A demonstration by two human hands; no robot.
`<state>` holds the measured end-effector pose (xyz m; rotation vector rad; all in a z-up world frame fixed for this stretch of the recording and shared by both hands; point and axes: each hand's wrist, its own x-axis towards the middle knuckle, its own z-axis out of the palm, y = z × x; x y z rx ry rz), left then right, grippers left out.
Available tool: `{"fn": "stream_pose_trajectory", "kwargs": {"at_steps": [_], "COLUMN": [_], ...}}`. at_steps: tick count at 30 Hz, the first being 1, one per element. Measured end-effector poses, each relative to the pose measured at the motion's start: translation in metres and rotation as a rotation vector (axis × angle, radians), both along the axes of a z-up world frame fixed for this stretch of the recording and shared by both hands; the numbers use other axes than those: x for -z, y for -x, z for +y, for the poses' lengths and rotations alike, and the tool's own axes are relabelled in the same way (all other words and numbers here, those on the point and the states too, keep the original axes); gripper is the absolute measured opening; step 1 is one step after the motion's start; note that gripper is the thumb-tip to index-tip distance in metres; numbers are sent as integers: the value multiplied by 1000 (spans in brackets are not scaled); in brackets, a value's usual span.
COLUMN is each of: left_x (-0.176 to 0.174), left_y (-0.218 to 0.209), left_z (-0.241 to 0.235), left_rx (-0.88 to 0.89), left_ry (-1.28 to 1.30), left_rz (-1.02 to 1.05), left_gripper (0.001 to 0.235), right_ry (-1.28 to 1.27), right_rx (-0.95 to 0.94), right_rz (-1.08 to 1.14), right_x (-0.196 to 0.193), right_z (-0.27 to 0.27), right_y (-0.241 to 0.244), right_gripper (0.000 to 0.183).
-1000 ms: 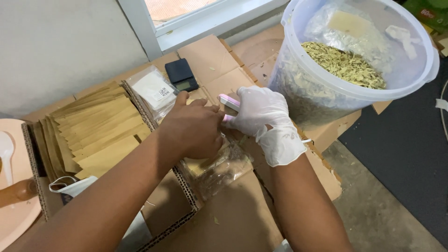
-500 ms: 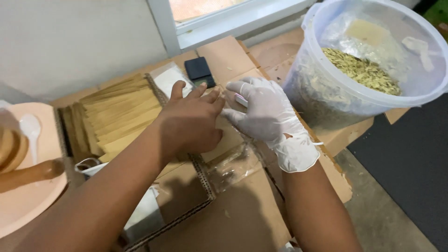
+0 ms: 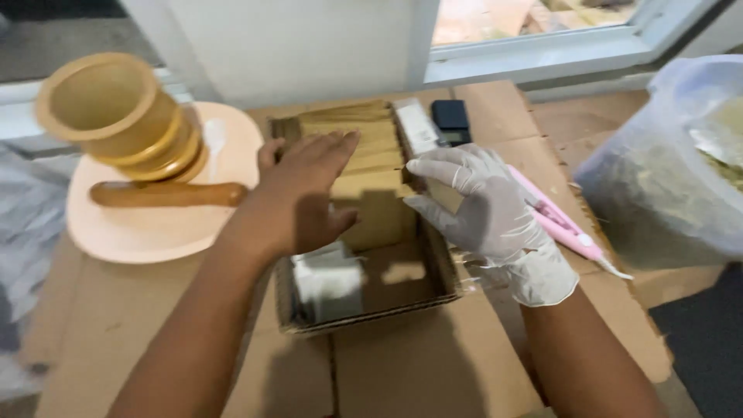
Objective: Sealing small white packets with a handheld heat sealer and placing them into brown paper bags as part of a packaging process.
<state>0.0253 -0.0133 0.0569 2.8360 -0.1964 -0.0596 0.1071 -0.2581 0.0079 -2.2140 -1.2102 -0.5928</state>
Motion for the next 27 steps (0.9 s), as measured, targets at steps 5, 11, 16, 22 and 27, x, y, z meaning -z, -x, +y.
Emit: {"fn": "stream_pose_trajectory", "kwargs": {"at_steps": [5, 11, 16, 22, 27], "left_x": [17, 43, 47, 57, 59], "left_y": [25, 34, 37, 33, 31], "left_z": [8, 12, 10, 8, 6], "left_rx": [-39, -72, -47, -88, -93], "left_ry": [115, 149, 61, 45, 51], "left_rz": [-33, -218, -334, -432, -432], "left_gripper": [92, 92, 88, 79, 55], "right_ry": [110, 362, 318, -140, -530], "right_rx": [-46, 79, 174, 239, 158], "right_rz": [17, 114, 133, 530, 703], "right_x": [-13, -14, -18, -28, -9], "right_z": [33, 61, 66, 42, 43], "right_y": [5, 9, 16, 29, 27], "right_gripper": [53, 61, 48, 38, 33]}}
